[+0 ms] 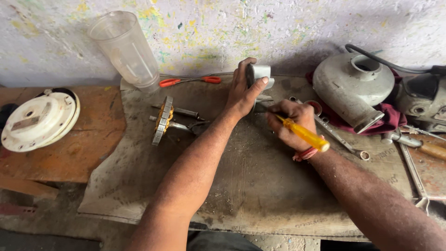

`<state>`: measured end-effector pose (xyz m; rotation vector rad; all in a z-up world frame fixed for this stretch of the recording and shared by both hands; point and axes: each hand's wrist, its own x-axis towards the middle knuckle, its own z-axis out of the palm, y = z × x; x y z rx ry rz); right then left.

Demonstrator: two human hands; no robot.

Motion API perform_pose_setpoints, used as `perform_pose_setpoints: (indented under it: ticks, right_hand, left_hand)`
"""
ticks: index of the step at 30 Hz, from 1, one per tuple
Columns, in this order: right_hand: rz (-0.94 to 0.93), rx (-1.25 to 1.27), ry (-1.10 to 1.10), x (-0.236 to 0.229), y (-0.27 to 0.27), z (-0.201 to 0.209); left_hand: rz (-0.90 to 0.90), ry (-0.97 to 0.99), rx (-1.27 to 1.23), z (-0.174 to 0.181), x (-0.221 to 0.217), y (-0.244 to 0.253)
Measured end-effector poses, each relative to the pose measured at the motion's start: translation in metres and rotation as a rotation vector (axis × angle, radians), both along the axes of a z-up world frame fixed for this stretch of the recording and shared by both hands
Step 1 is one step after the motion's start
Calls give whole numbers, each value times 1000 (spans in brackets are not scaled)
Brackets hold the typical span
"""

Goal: The person uses a yellow screwdriver to scrape and clean the interior of a grey plastic housing component. They repeatedly scrape the inner surfaces and edges of the housing, occasionally rotating the object to access different areas. The person also uses their finger to wipe or inspect the cleaned surfaces inside the housing.

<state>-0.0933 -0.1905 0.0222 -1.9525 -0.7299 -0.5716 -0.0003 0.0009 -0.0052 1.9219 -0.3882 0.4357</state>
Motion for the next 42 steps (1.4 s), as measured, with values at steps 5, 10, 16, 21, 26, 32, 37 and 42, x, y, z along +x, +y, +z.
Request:
perform_pose_setpoints:
  ticks: [5,10,16,21,26,32,37,42]
  right_hand:
    - [95,-45,-11,10,-4,-13]
    - [-24,-95,-165,17,2,-15]
    - [43,-77,-118,15,1,-18]
    - [-60,-76,27,7,-5,-14]
    - [5,-67,-132,6,10,-14]
    - [31,-77,-106,0,2,-12]
    - [-80,-130,-48,13,1,-15]
    - [31,-105,-97,10,-2,-16]
  left_hand:
    - [-8,-37,1,-1,3,-3]
    - [-56,51,-84,0,3,-4]
    - [-11,-23,17,-4,6,-4]
    - [-37,-5,-6,-3,3,-6]
    - [-10,-19,13,-5,3,-2]
    - [-10,-26,19,-2,4,-5]
    - [-30,-78,34,-4,1,-5]
    - [-44,-17,-6,-3,6,-4]
